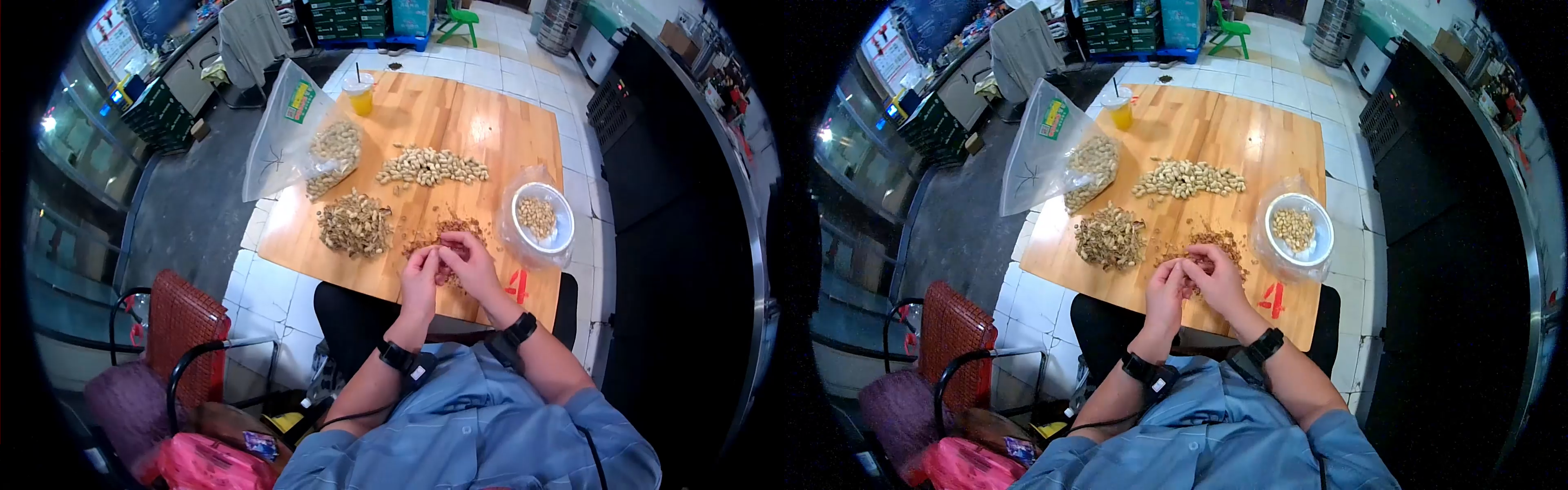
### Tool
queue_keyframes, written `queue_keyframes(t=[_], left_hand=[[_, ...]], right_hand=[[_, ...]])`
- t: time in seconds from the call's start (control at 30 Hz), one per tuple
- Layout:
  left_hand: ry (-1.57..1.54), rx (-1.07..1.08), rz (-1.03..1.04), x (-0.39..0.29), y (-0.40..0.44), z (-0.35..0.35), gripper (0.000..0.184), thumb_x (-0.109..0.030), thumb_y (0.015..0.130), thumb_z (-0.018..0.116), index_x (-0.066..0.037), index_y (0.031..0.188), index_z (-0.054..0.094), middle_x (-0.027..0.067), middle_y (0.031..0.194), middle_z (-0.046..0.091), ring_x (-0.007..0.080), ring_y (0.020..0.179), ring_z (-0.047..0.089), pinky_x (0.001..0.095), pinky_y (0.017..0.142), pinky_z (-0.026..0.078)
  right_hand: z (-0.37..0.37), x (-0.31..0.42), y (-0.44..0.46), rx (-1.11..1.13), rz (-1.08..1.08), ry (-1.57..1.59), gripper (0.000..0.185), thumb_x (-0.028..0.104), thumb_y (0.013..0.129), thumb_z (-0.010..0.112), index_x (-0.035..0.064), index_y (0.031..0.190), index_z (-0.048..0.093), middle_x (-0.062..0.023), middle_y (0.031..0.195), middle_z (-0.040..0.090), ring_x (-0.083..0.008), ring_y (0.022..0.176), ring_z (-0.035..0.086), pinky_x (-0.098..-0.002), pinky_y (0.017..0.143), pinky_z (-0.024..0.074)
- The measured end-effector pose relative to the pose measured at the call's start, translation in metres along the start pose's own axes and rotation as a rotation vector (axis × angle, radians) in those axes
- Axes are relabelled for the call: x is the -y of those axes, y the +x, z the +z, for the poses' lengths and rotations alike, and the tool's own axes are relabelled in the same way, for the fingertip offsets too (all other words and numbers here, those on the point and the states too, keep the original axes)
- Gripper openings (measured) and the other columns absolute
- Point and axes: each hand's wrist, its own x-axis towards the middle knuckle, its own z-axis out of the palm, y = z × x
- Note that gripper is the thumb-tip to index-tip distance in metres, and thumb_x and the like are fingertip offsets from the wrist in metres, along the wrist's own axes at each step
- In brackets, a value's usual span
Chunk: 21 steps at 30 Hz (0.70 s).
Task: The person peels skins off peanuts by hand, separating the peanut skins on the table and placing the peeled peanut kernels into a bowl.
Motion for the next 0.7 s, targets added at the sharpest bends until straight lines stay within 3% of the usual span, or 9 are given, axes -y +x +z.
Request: queue_keyframes(t=[0.07,0.1,0.23,0.33,0.37,0.47,0.6,0.7], left_hand=[[0.008,0.123,0.003,0.007,0.001,0.001,0.018,-0.022,0.103,0.052,-0.008,0.107,0.062,-0.0024,0.089,0.062,0.0048,0.073,0.053,0.0198,0.062,0.040],[0.020,0.125,-0.013,0.014,0.000,0.003,0.018,-0.022,0.103,0.051,-0.009,0.104,0.064,-0.0046,0.087,0.060,0.0038,0.070,0.050,0.0197,0.060,0.037],[0.047,0.062,-0.020,0.017,0.002,0.002,0.017,-0.019,0.102,0.051,-0.010,0.104,0.065,-0.0057,0.086,0.059,0.0025,0.073,0.050,0.0196,0.062,0.038],[0.061,0.063,-0.017,0.012,-0.002,0.005,0.017,-0.019,0.102,0.051,-0.009,0.105,0.065,-0.0054,0.086,0.059,0.0031,0.073,0.050,0.0194,0.063,0.038],[0.066,0.058,-0.018,0.013,-0.001,0.004,0.018,-0.019,0.102,0.051,-0.008,0.107,0.064,-0.0053,0.087,0.060,0.0037,0.074,0.051,0.0196,0.063,0.038],[0.113,0.045,-0.004,0.018,-0.001,0.001,0.018,-0.019,0.102,0.051,-0.008,0.108,0.064,-0.0052,0.088,0.060,0.0040,0.075,0.051,0.0202,0.063,0.039],[0.072,-0.049,-0.022,0.012,-0.005,0.013,0.021,-0.020,0.102,0.051,-0.006,0.106,0.064,-0.0037,0.084,0.060,0.0049,0.073,0.052,0.0208,0.063,0.040],[0.112,0.051,-0.081,0.011,0.002,0.001,0.021,-0.021,0.102,0.052,-0.005,0.107,0.065,-0.0028,0.081,0.060,0.0061,0.069,0.053,0.0215,0.062,0.041]], right_hand=[[-0.002,0.012,0.002,0.198,0.234,0.264,0.022,0.021,0.096,0.062,0.0027,0.106,0.065,-0.0055,0.102,0.067,-0.0094,0.076,0.061,-0.0224,0.063,0.0495],[0.000,0.011,0.003,0.258,0.213,0.168,0.025,0.027,0.099,0.056,0.0040,0.107,0.065,-0.0041,0.103,0.069,-0.0068,0.078,0.061,-0.0205,0.061,0.0480],[0.010,0.003,0.006,0.248,0.268,0.187,0.029,0.031,0.101,0.051,0.0057,0.109,0.063,-0.0040,0.105,0.070,-0.0080,0.080,0.061,-0.0215,0.060,0.0467],[0.013,0.012,0.004,0.188,0.331,0.166,0.028,0.026,0.100,0.052,0.0019,0.104,0.066,-0.0060,0.100,0.071,-0.0104,0.085,0.063,-0.0228,0.067,0.0500],[0.014,0.006,0.005,0.183,0.290,0.184,0.029,0.025,0.101,0.051,-0.0002,0.103,0.066,-0.0086,0.100,0.071,-0.0132,0.089,0.064,-0.0262,0.077,0.0515],[0.015,-0.008,0.005,0.180,0.255,0.263,0.031,0.025,0.101,0.050,-0.0016,0.102,0.066,-0.0103,0.101,0.070,-0.0153,0.092,0.065,-0.0287,0.085,0.0509],[0.012,-0.005,0.003,0.197,0.294,0.166,0.035,0.029,0.103,0.047,-0.0004,0.105,0.065,-0.0091,0.102,0.071,-0.0116,0.082,0.063,-0.0237,0.067,0.0504],[0.010,0.001,0.003,0.134,0.372,0.298,0.038,0.034,0.105,0.042,0.0025,0.112,0.062,-0.0079,0.104,0.068,-0.0121,0.079,0.063,-0.0236,0.061,0.0504]])
